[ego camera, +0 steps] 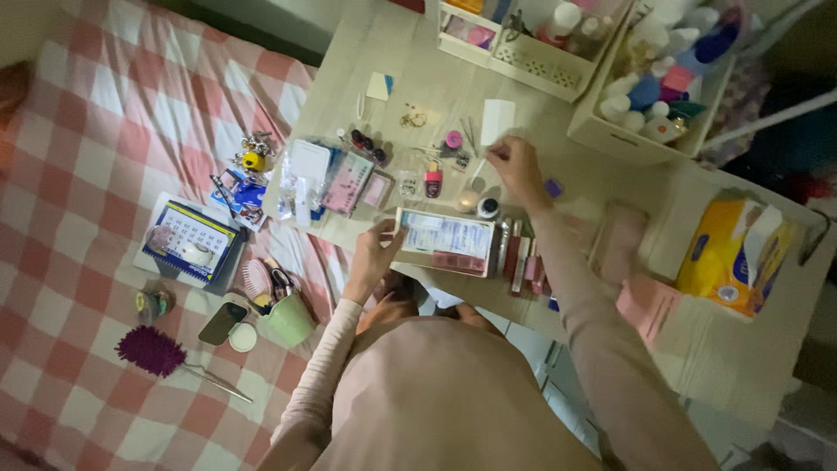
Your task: The person organizes cosmetics and small accessories on a cluttered desk. They pick up and place items such as a gold chain, hair ties, and various cosmetic containers into a small tray and other storage spots. The person also moves a pink wallet and adjusts items on a shelf above the desk.
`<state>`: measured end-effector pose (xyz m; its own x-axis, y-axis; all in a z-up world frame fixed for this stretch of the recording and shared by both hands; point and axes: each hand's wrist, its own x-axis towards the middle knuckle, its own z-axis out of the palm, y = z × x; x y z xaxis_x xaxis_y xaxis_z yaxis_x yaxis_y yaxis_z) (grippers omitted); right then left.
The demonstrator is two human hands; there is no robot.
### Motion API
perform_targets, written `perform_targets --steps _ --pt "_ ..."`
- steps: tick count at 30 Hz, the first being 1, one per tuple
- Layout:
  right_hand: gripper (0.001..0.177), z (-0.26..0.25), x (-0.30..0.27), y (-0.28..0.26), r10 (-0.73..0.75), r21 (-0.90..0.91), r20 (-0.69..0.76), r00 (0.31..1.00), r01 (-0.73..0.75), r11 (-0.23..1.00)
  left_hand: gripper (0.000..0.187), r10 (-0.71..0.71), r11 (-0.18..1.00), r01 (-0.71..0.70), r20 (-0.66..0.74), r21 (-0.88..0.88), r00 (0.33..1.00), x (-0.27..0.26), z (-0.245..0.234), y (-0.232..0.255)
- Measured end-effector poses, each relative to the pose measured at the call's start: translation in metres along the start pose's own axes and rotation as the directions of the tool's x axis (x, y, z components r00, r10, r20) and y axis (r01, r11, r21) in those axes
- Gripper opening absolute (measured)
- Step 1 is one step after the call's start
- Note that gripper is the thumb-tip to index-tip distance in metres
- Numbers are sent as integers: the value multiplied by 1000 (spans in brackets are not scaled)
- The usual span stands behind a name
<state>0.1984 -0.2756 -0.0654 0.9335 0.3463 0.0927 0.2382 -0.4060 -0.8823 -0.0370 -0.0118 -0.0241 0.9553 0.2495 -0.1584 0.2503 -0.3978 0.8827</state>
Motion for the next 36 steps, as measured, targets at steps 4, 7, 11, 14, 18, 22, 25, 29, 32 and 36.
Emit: perform_targets --steps 4,7,11,14,18,22,25,29,32,36 --pt "29 39 41 12 127 -273 -1 992 -123 954 34 12 1000 -12 60 -9 998 8 -6 -5" --pt "27 56 50 34 27 -355 -51 998 -43 934 35 7 1000 -4 100 -24 995 14 -11 -8" --pt "25 48 56 32 203 -199 -12 979 -201 959 38 -4 997 16 150 -77 989 18 -16 -11" --pt "22 27 45 -15 145 -105 89 985 -135 985 37 60 997 -54 132 -49 989 18 -23 -7" --pt "20 10 -24 -86 83 -55 295 952 -70 996 35 26 998 -14 171 -69 985 22 -40 -3" --pt "13 42 -96 -117 60 -280 455 888 79 957 32 59 998 -58 85 -23 995 22 -51 15" --pt "15 58 -128 -105 3 -384 381 925 156 910 28 211 970 -216 53 115 976 17 -49 18" --pt "21 79 -142 -82 -49 -520 334 941 227 823 29 495 834 -503 97 225 864 26 -37 11" --pt "18 88 -146 -86 -247 -575 183 952 307 758 41 519 783 -561 215 269 827 28 -28 8" --pt "13 89 -143 -105 -195 -528 120 974 229 818 33 568 712 -605 214 358 795 31 -14 6"
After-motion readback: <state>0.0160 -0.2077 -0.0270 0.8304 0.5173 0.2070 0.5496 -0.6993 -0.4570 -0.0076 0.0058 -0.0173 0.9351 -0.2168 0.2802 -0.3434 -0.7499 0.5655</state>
